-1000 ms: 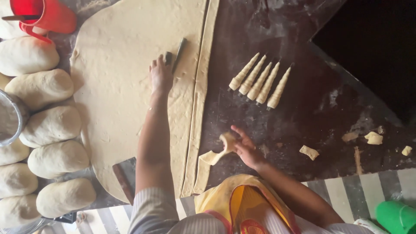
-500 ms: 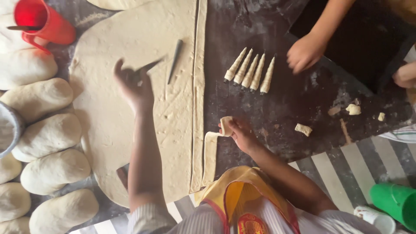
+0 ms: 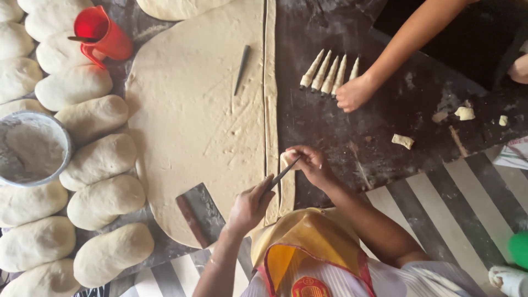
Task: The recorder cuts dough into strips and wraps them around cone-shaped molds in a bakery production area.
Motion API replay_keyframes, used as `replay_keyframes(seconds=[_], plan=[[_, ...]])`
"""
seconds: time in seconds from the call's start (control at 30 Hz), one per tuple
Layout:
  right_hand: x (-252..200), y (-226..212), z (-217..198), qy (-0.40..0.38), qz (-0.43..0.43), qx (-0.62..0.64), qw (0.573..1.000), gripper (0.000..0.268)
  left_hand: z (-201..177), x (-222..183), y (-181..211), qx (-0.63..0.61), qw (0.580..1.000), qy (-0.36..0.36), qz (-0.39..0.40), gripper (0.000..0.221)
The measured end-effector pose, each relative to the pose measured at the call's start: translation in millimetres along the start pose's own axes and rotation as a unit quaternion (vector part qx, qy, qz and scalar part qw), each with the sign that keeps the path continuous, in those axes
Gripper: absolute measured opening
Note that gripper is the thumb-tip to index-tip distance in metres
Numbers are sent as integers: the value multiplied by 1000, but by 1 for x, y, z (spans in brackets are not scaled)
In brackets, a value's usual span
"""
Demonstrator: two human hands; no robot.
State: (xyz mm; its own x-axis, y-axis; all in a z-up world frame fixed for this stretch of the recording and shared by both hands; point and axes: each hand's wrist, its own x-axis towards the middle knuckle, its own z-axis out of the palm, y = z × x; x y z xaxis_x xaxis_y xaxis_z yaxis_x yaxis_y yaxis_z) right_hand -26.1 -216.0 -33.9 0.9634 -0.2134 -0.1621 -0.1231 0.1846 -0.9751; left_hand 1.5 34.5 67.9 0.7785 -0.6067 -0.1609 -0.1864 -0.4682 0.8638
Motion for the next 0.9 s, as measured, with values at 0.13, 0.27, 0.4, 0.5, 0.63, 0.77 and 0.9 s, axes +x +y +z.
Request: replay_keyframes(seconds=[0.13, 0.27, 0.4, 0.5, 0.63, 0.77, 0.9], plan=[[-14, -31, 17, -66, -134, -68, 986, 18, -14, 6, -8, 56, 997, 30, 48, 42], [-15, -8, 12, -120, -76, 104, 984, 19, -15, 5, -15, 46, 998, -1, 32, 39], [-31, -15, 22, -23, -87, 67, 994, 20, -8, -7, 3, 35, 997, 44, 51, 34], [-36, -43, 32, 12, -69, 85, 994, 26, -9, -8, 22, 24, 995, 88, 50, 38], [-32, -50, 32, -7, -99, 149, 984, 37, 9, -19, -16, -437, 869, -148, -178, 40], [-34, -30, 31, 6, -40, 200, 979, 34, 26, -22, -40, -285, 958, -10, -42, 37], [-27, -7, 30, 4, -33, 253, 967, 22, 10, -24, -21, -547, 817, -116, -140, 39]])
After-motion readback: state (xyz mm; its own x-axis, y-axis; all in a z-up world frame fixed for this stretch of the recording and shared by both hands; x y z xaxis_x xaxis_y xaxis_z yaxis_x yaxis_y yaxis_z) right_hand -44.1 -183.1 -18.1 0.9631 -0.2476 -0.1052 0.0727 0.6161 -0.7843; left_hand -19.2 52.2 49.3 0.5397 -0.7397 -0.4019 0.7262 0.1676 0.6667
